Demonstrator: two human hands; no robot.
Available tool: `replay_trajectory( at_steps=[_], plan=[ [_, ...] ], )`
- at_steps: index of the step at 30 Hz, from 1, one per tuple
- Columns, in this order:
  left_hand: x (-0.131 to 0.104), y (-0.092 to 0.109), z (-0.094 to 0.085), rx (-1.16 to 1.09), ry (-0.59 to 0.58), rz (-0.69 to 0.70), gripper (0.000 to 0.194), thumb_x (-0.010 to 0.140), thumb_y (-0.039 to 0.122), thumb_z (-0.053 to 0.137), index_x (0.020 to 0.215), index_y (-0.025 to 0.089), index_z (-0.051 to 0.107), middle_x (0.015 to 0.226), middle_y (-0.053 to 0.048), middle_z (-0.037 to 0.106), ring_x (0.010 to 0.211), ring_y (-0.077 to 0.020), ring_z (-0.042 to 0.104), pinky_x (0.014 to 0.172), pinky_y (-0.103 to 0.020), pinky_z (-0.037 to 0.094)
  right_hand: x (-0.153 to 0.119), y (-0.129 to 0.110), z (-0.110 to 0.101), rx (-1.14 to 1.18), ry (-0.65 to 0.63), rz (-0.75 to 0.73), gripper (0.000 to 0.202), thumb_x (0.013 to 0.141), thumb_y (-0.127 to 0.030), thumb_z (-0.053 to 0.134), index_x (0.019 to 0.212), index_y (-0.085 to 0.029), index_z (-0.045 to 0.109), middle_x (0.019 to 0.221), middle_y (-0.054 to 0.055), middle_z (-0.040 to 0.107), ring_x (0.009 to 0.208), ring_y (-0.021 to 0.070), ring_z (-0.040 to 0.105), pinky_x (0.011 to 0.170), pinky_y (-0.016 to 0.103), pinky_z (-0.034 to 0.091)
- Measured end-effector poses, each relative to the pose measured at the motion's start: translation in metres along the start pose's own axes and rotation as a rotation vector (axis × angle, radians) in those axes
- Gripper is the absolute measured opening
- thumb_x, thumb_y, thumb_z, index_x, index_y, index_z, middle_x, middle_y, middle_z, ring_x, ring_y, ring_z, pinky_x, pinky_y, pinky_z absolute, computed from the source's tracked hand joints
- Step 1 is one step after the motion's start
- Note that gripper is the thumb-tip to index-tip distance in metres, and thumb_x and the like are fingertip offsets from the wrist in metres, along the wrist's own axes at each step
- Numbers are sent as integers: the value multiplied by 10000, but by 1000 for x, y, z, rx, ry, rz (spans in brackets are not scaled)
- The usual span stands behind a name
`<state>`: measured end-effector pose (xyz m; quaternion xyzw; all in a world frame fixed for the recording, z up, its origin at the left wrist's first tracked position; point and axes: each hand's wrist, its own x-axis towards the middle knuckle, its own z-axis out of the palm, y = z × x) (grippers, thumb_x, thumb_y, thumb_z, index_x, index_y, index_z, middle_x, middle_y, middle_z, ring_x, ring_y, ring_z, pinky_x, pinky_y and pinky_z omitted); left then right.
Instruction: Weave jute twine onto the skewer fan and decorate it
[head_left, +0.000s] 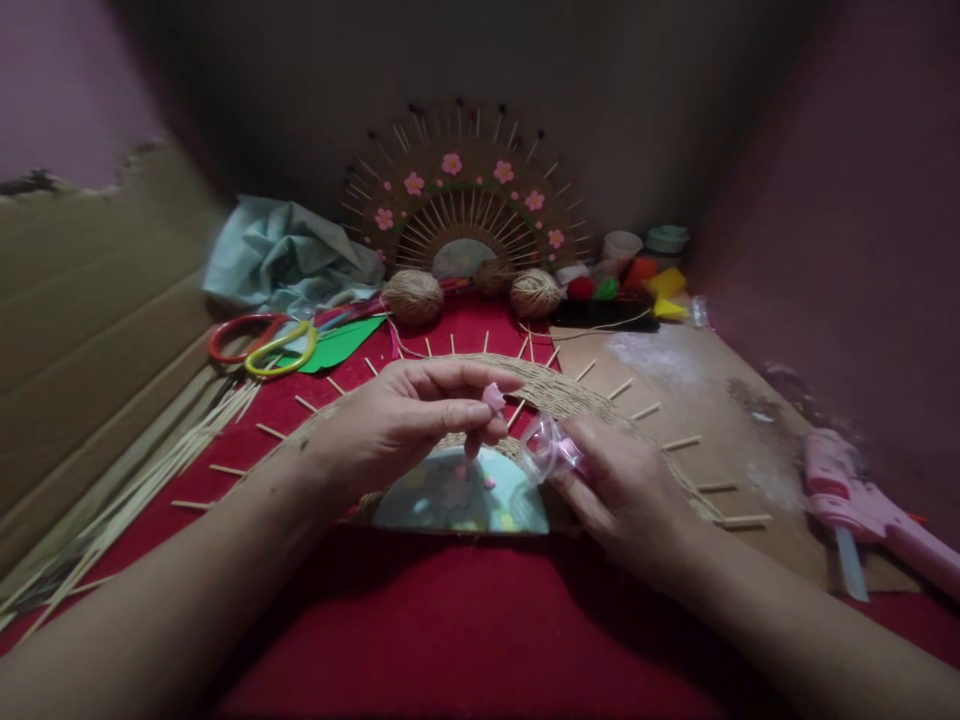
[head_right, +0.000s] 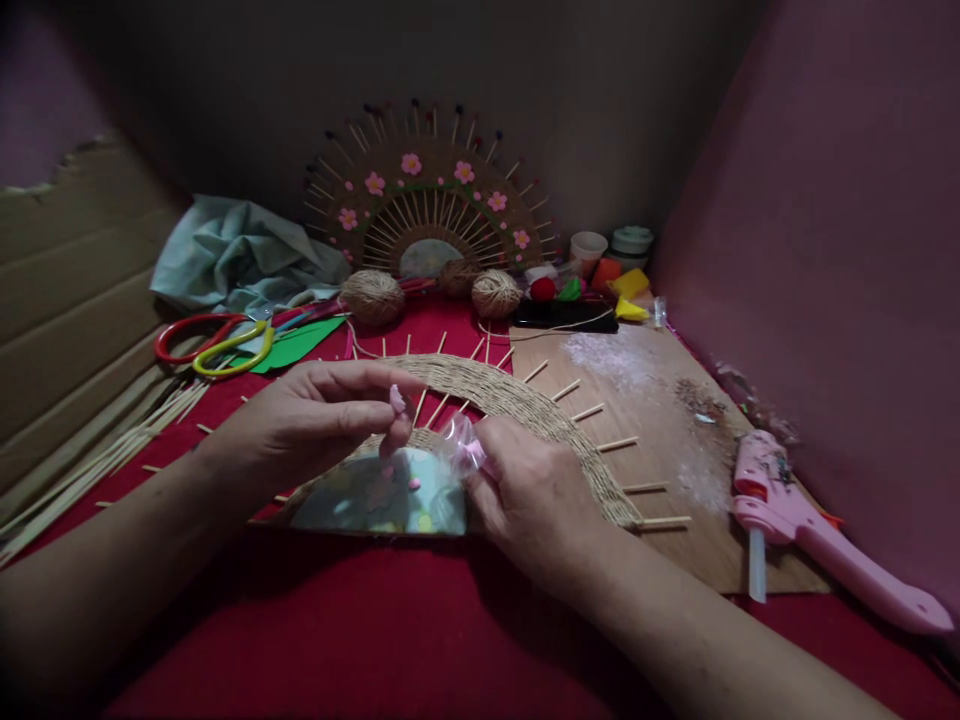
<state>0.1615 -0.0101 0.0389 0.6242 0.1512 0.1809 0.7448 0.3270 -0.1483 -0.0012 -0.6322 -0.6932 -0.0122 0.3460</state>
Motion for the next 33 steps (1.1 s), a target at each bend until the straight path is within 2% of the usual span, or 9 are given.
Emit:
replay_trajectory(
  at_steps=[6,11,16,20,23,27,33],
  plan=[
    [-1,-3,-5,-96,-10,-7,176,798,136,608,945,172,697,714,-31,633,652,-135,599,570,-264,537,-1,-1,-1,-4,-16,7,103,838,-162,474,785,-137,559,674,29,564,564,125,484,526,256,362],
    [1,-1,-5,-137,5,31,300,779,75,602,1045,194,675,747,-14,632,657,-112,608,594,-227,537,-1,-1,-1,-7,-18,10,117,837,-175,470,793,-133,570,675,33,566,569,129,485,528,262,363],
    [0,0,-4,-150,-28,25,175,797,89,583,903,140,711,701,-33,656,644,-120,624,587,-217,538,1,0,0,7,-22,21,116,834,-171,466,758,-140,549,668,30,559,553,118,471,517,255,358],
    [0,2,-1,-164,-13,20,193,816,108,597,985,146,683,757,-40,686,666,-131,654,618,-237,561,1,0,0,11,-7,12,100,828,-174,475,757,-149,540,668,27,560,569,121,474,533,257,362],
    [0,3,0,-158,0,-13,119,822,126,602,923,143,664,724,-45,695,616,-137,660,530,-216,553,0,0,-1,10,-12,9,105,833,-176,465,767,-152,543,673,27,562,572,120,472,536,255,363],
    [0,3,-2,-161,21,-51,45,821,204,618,842,164,619,608,-27,676,467,-130,615,368,-180,482,0,0,-1,20,-19,7,123,852,-191,452,774,-161,542,676,27,563,575,120,476,535,251,365],
    [2,1,-3,-169,106,31,132,772,241,678,713,145,608,585,8,627,461,-93,565,385,-175,462,0,0,-1,9,19,-22,101,834,-168,458,774,-163,540,646,16,550,559,122,479,519,247,352]
  ],
)
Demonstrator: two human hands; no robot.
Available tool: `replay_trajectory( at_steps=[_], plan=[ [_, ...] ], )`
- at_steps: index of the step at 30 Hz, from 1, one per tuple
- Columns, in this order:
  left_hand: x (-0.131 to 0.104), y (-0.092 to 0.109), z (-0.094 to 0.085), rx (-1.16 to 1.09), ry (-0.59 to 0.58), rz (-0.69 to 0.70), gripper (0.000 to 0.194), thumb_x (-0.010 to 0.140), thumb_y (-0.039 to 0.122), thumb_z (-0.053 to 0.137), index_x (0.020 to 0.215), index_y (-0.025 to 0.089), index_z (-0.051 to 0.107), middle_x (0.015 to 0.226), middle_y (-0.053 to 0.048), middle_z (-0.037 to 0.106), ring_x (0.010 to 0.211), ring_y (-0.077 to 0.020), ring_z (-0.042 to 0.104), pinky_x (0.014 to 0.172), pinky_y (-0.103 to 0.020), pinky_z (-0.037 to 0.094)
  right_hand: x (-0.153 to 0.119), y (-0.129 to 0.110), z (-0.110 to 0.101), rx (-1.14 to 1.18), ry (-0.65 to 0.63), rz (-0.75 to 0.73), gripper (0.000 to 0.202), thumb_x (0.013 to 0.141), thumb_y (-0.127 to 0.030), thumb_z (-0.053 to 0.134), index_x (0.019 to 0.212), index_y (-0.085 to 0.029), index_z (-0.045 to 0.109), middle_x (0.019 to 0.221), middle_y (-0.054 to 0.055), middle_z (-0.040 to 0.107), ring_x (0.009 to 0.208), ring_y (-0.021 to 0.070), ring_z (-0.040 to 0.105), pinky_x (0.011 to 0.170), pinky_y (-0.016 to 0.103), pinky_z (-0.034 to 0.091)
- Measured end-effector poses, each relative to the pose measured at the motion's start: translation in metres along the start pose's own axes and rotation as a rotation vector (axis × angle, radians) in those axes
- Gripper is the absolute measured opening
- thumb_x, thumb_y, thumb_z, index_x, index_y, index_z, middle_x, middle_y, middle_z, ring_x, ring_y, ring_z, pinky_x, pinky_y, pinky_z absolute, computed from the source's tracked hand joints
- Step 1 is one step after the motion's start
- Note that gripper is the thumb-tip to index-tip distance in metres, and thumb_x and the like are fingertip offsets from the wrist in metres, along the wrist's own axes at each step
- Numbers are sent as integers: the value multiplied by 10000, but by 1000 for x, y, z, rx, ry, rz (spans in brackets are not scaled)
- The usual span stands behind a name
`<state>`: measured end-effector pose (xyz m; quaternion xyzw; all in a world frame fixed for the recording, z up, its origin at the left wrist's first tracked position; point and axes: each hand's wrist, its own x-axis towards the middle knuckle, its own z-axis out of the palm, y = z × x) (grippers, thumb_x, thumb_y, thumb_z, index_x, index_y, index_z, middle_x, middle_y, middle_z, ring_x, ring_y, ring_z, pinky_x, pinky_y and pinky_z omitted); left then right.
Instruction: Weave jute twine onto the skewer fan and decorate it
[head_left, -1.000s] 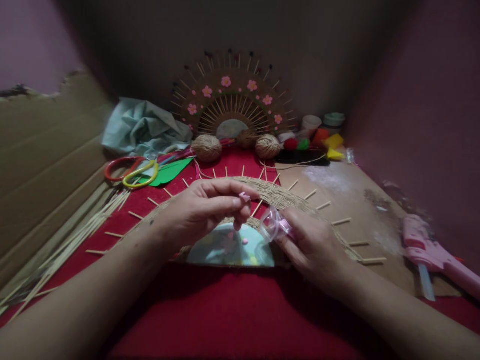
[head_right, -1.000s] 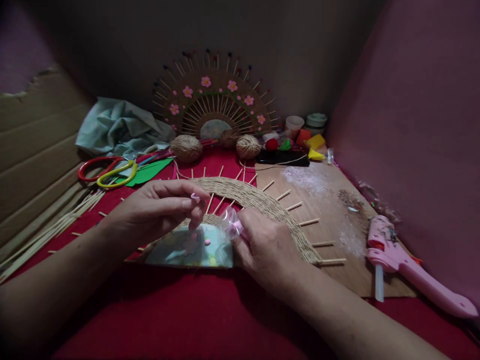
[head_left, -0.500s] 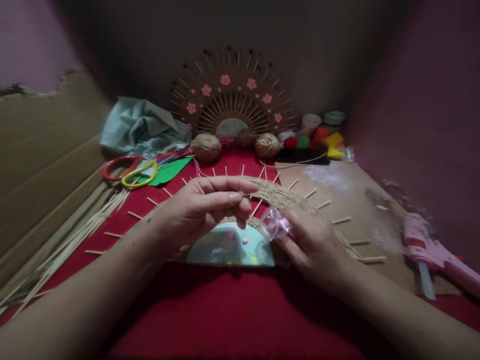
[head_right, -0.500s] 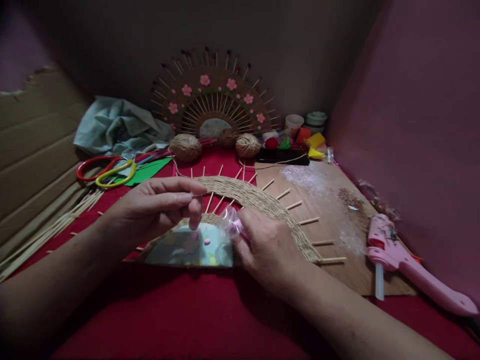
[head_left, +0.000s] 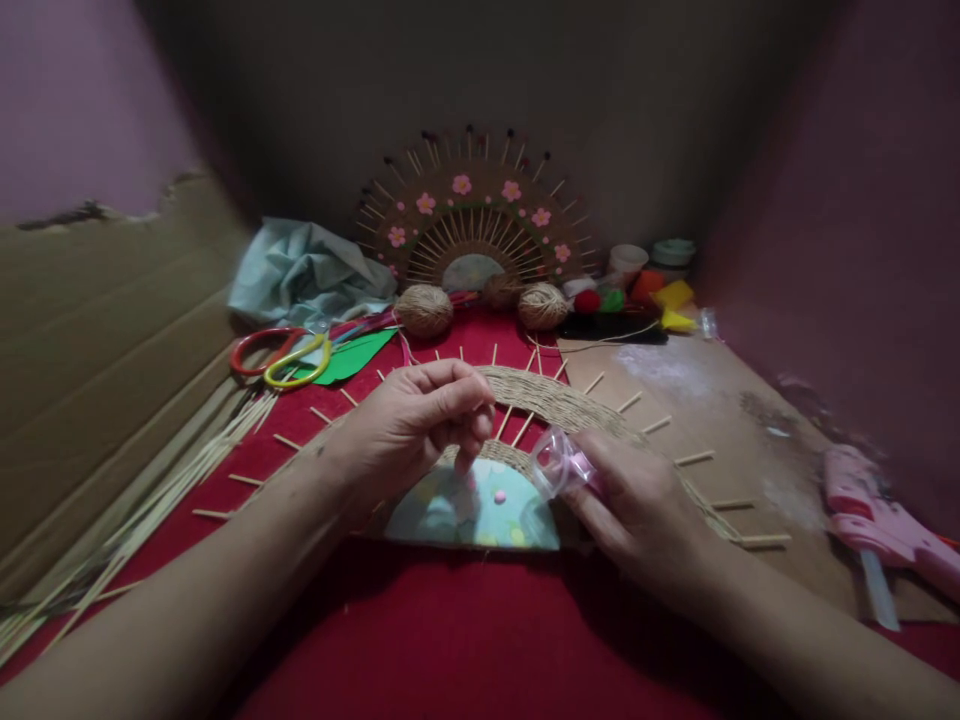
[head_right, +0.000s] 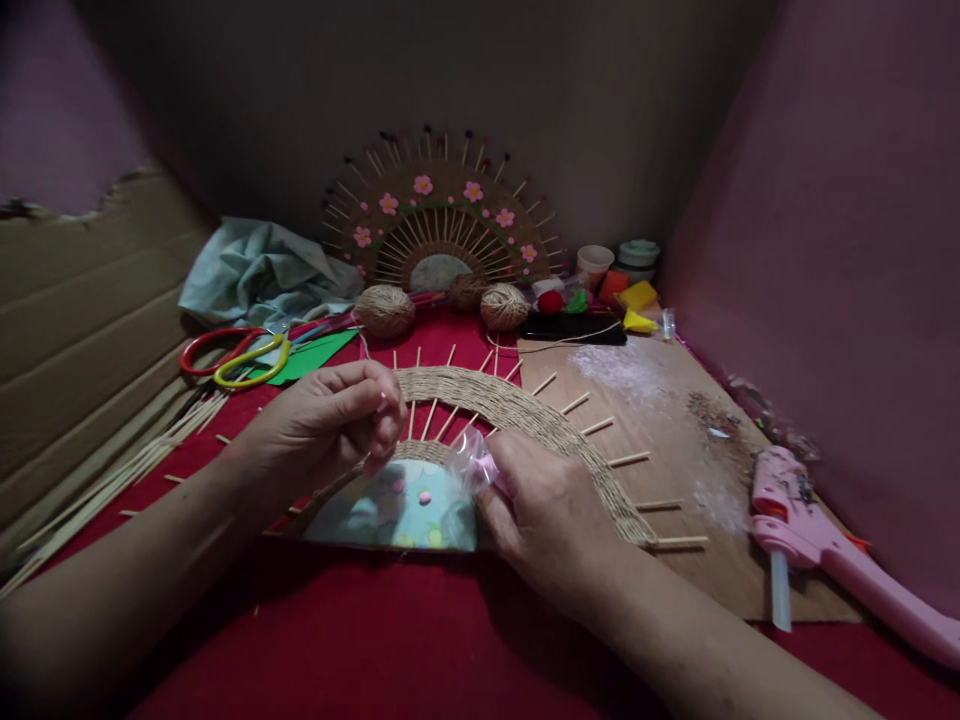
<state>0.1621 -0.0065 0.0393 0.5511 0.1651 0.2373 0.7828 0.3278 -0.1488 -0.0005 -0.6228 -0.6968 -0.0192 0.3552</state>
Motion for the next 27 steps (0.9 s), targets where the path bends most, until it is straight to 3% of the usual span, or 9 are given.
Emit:
replay_trajectory(
  at_steps=[5,10,14,20,27],
  plan=[
    [1,0,0,-74,-2,-5,41,751,152,690,773,142,656,642,-8,656,548,-93,606,489,-180,497,0,0,0,-14,-6,11,113,830,-161,458,740,-166,526,626,12,538,531,116,462,504,245,344],
    [1,0,-1,-119,-37,-30,149,778,113,653,923,108,686,741,-39,674,638,-105,644,578,-204,551,0,0,1,19,-7,25,118,846,-184,450,756,-172,525,643,16,545,543,118,468,511,246,352],
    [0,0,-1,-58,-67,-48,58,764,165,671,811,135,658,630,-16,651,499,-109,601,413,-195,499,0,0,1,-1,-2,20,118,838,-173,452,740,-173,517,635,13,542,538,115,458,510,247,348],
    [2,6,-5,63,19,55,197,703,278,730,655,152,587,471,29,547,358,-68,462,312,-149,371,0,0,0,-27,17,-2,115,823,-170,455,722,-174,511,624,5,531,537,109,452,509,237,342],
    [2,20,-14,142,-41,-17,107,741,160,678,837,115,693,680,-48,669,557,-117,624,496,-213,539,1,-1,-2,-20,11,1,135,839,-175,461,717,-165,516,607,2,512,518,105,433,494,238,336]
  ],
)
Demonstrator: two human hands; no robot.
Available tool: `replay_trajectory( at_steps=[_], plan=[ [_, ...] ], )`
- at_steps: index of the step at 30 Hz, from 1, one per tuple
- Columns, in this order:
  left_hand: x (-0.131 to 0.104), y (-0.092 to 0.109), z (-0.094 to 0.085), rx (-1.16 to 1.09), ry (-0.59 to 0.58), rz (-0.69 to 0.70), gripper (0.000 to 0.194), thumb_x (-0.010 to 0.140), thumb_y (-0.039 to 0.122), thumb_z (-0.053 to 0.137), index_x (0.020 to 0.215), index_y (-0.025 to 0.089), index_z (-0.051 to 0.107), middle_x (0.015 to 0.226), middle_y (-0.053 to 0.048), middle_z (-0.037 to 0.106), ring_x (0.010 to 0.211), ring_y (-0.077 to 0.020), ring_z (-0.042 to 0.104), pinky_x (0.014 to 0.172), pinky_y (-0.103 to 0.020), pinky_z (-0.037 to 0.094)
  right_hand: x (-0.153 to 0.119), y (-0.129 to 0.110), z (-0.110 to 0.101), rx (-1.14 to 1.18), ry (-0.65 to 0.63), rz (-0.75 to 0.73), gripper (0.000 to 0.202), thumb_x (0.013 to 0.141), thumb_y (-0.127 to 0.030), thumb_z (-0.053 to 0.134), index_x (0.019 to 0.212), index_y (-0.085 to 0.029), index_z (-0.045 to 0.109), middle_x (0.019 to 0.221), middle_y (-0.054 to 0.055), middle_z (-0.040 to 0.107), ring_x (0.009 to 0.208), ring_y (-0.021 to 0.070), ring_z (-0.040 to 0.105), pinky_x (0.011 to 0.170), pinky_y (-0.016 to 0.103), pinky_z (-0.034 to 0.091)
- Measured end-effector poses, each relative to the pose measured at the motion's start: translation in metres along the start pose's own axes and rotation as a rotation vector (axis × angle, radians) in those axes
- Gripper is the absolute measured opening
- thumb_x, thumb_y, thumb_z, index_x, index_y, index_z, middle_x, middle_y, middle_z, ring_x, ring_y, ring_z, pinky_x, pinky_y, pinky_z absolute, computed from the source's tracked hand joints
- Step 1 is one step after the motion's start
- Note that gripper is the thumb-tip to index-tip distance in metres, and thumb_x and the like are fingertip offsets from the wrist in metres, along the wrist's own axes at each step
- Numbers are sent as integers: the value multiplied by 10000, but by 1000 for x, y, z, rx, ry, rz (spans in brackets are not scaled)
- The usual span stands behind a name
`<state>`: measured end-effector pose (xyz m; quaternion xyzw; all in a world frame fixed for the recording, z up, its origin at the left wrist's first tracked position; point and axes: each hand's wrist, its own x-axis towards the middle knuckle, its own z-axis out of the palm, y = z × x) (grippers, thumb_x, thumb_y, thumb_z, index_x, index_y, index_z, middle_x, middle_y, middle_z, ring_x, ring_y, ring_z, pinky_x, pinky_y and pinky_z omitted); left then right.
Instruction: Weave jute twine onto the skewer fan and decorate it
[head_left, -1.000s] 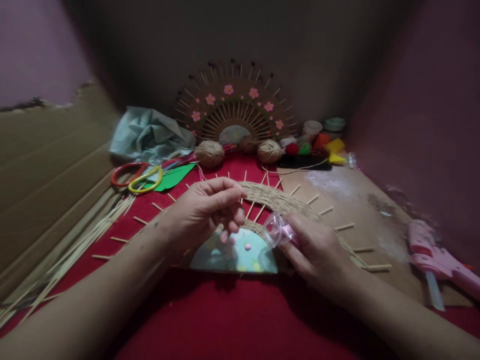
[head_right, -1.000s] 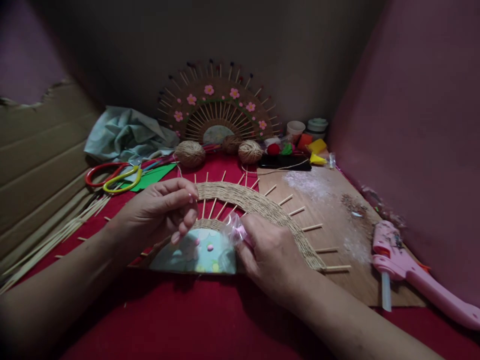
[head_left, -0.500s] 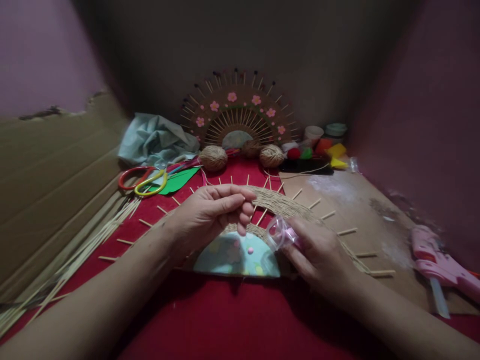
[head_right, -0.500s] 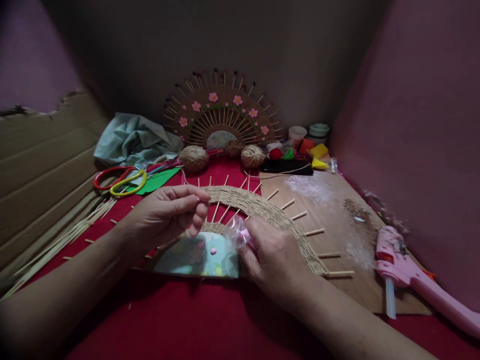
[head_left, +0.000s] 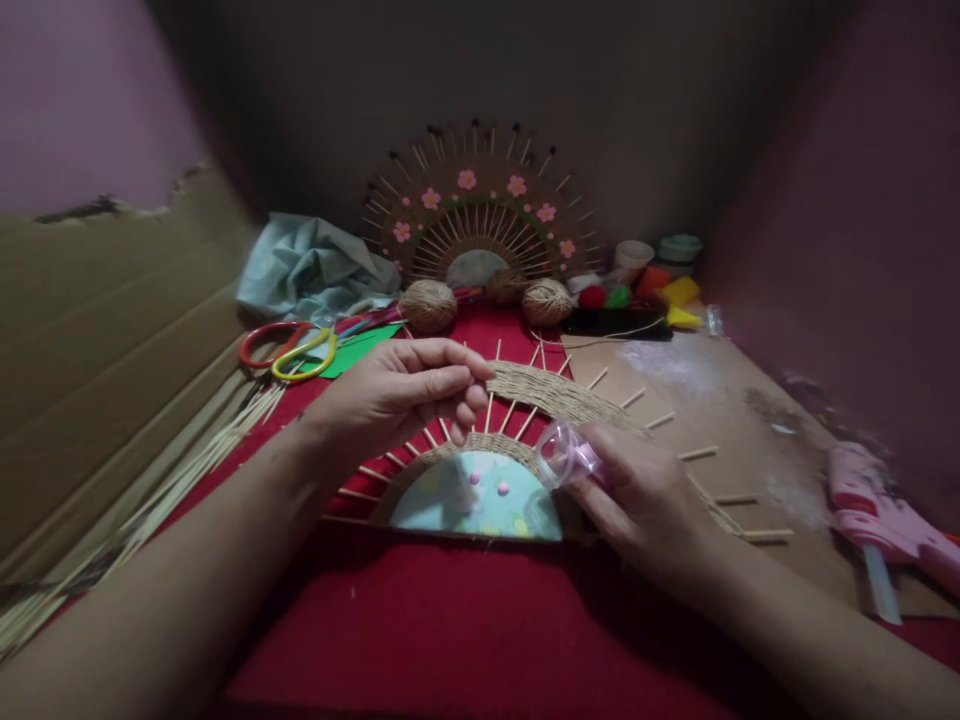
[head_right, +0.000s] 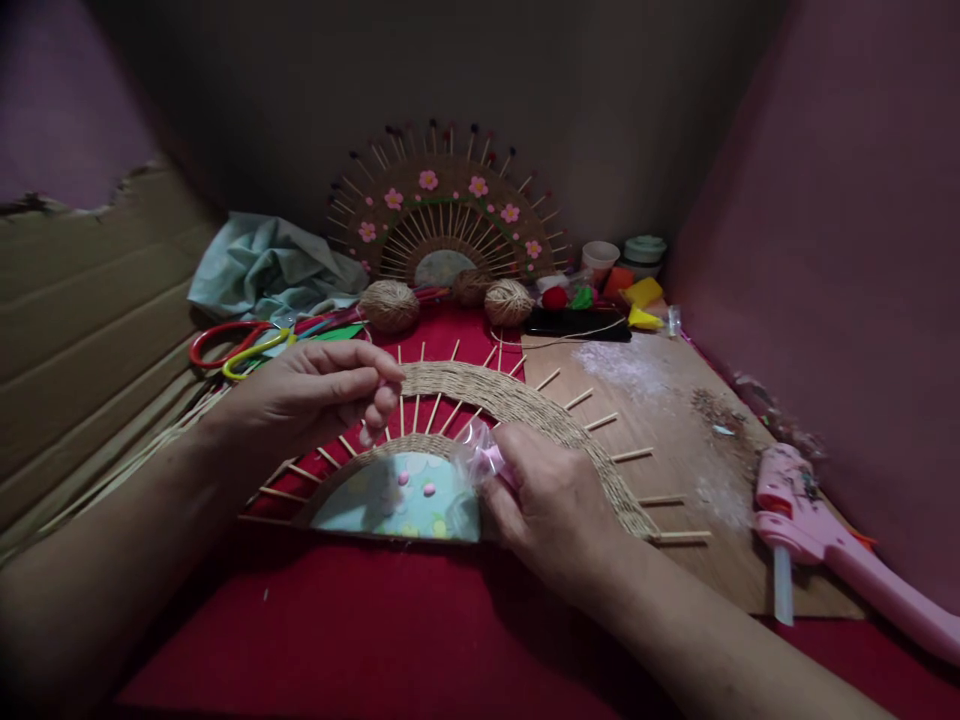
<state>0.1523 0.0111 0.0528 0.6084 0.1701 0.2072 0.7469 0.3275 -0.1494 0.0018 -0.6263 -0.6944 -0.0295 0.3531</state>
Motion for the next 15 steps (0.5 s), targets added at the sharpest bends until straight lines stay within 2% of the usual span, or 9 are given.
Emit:
replay_trajectory(
  at_steps=[3,5,10,13,15],
  plan=[
    [-2,3,-3,49,-23,-13,94,708,119,682,801,114,692,710,-71,690,592,-148,649,502,-228,545,0,0,0,3,-6,0,148,847,-176,459,705,-172,499,611,1,507,525,107,435,501,240,338],
    [-2,3,-5,88,-29,-17,78,680,124,697,754,129,673,670,-59,683,543,-149,636,464,-230,527,1,0,0,4,-10,3,153,848,-176,458,698,-180,485,615,0,505,531,108,437,507,239,339],
    [-3,4,-12,242,-47,-13,71,646,186,723,653,149,663,534,-18,609,415,-88,524,388,-177,425,0,1,0,11,-21,20,141,852,-183,454,719,-184,501,629,5,517,544,112,445,516,242,341],
    [-4,9,-15,360,-70,-24,85,679,236,703,692,155,727,564,-48,631,455,-116,555,422,-203,452,-1,1,1,15,-7,7,138,855,-190,446,739,-178,519,630,9,527,546,114,451,516,247,344],
    [-5,14,-16,432,-159,-66,135,697,248,691,774,157,756,641,-86,670,528,-168,609,488,-259,504,-1,1,0,12,-7,1,136,852,-183,443,751,-171,533,631,13,534,551,118,458,518,251,347]
  ],
)
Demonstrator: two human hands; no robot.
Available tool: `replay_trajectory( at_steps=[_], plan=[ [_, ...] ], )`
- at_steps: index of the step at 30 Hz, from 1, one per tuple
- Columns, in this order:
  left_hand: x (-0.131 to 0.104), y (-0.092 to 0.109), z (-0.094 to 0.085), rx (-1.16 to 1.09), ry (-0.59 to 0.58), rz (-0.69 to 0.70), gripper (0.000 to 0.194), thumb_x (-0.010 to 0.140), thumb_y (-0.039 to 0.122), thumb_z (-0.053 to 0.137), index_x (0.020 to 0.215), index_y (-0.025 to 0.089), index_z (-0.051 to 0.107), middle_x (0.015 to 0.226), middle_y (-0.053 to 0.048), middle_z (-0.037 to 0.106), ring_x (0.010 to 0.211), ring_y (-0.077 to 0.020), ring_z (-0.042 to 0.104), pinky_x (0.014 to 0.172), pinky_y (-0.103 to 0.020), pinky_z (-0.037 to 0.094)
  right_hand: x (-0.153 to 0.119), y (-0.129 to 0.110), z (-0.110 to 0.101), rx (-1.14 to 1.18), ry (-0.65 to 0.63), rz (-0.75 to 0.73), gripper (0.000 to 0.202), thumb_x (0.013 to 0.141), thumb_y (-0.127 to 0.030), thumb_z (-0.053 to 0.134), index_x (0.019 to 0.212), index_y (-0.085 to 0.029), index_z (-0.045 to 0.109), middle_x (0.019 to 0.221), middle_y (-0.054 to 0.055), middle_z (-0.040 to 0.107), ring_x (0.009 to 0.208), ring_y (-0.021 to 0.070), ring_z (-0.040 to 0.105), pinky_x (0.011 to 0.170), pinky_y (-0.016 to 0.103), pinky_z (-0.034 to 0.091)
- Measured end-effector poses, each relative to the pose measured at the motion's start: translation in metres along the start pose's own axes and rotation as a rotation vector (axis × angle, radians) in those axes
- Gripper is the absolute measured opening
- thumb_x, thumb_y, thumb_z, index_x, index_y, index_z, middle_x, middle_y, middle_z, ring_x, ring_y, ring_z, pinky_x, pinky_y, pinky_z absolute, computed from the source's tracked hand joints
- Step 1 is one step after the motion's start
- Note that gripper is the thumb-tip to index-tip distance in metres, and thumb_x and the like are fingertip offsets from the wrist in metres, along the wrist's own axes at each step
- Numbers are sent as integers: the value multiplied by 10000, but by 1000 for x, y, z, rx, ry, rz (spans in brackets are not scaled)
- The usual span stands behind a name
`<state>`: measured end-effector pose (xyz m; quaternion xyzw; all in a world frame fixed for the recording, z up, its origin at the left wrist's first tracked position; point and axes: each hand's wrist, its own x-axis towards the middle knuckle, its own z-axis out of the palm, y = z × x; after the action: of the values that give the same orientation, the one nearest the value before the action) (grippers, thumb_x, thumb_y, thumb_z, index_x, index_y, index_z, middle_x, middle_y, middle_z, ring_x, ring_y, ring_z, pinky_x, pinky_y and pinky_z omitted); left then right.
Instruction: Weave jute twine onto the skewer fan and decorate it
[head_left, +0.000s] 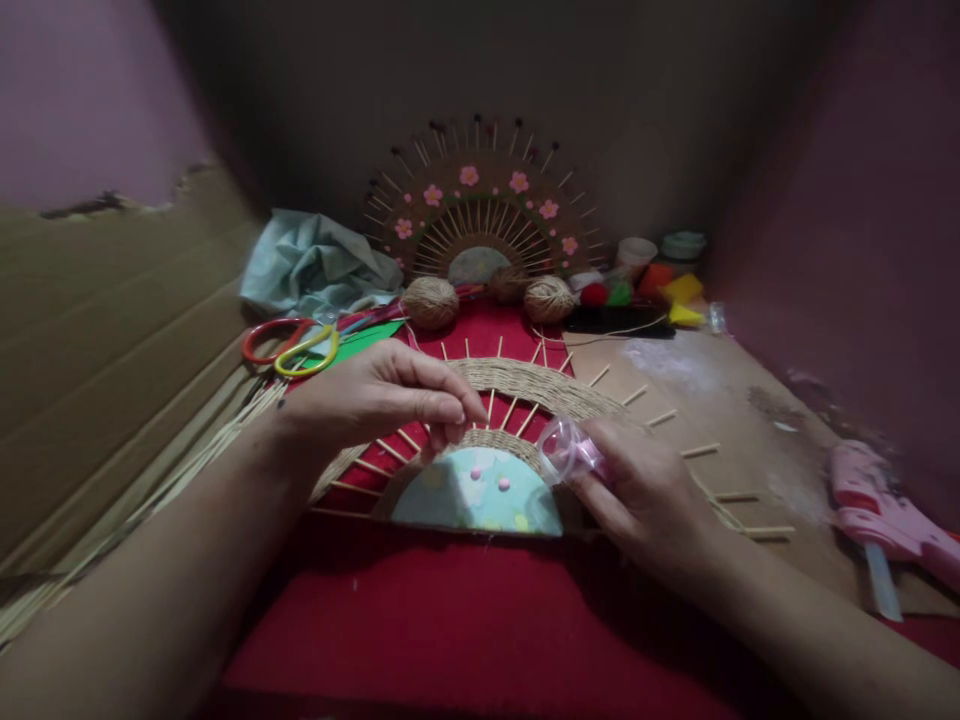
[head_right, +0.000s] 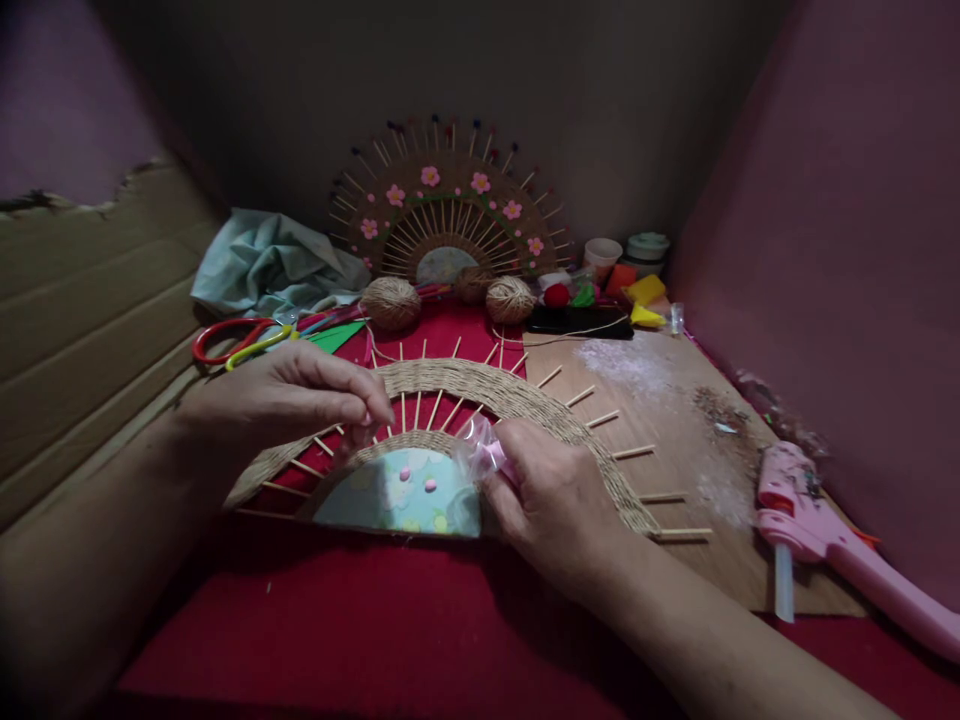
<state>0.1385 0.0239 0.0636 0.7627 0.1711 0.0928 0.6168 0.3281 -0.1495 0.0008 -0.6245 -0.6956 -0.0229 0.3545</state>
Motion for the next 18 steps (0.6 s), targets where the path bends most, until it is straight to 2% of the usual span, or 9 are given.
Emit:
replay_trajectory(
  at_steps=[2,4,9,13,15,18],
  plan=[
    [-1,4,-1,72,-112,-13,143,702,225,688,803,153,760,710,-107,687,600,-199,635,560,-297,529,0,0,0,-1,-7,5,135,848,-181,445,760,-164,547,633,17,538,555,122,463,520,257,352],
    [-1,7,1,136,-172,-7,97,680,180,708,760,147,752,732,-100,682,652,-193,632,603,-281,525,0,0,-1,1,-12,15,142,849,-188,448,757,-159,553,633,19,538,551,123,461,517,260,354],
    [1,6,4,239,-192,-54,106,631,193,763,703,152,695,650,-21,617,607,-127,567,529,-187,455,0,-1,-1,6,-23,28,150,850,-187,453,747,-154,556,637,22,539,559,125,465,523,263,361],
    [2,8,2,387,-296,53,53,738,187,687,772,164,721,732,-45,660,710,-149,604,658,-215,482,1,-1,-1,14,-23,33,164,863,-198,445,761,-150,564,635,20,536,554,124,465,521,262,359],
    [1,10,0,461,-375,101,124,799,173,621,855,174,732,804,-62,679,764,-158,621,711,-227,484,1,-1,-1,21,-28,31,161,865,-201,441,780,-149,568,646,21,541,560,125,471,525,260,360],
    [-1,8,-3,556,-443,76,162,826,169,581,913,177,717,867,-63,684,807,-161,623,724,-227,480,0,0,0,22,-28,28,138,850,-185,451,786,-152,569,655,21,545,571,128,481,535,258,364]
  ],
)
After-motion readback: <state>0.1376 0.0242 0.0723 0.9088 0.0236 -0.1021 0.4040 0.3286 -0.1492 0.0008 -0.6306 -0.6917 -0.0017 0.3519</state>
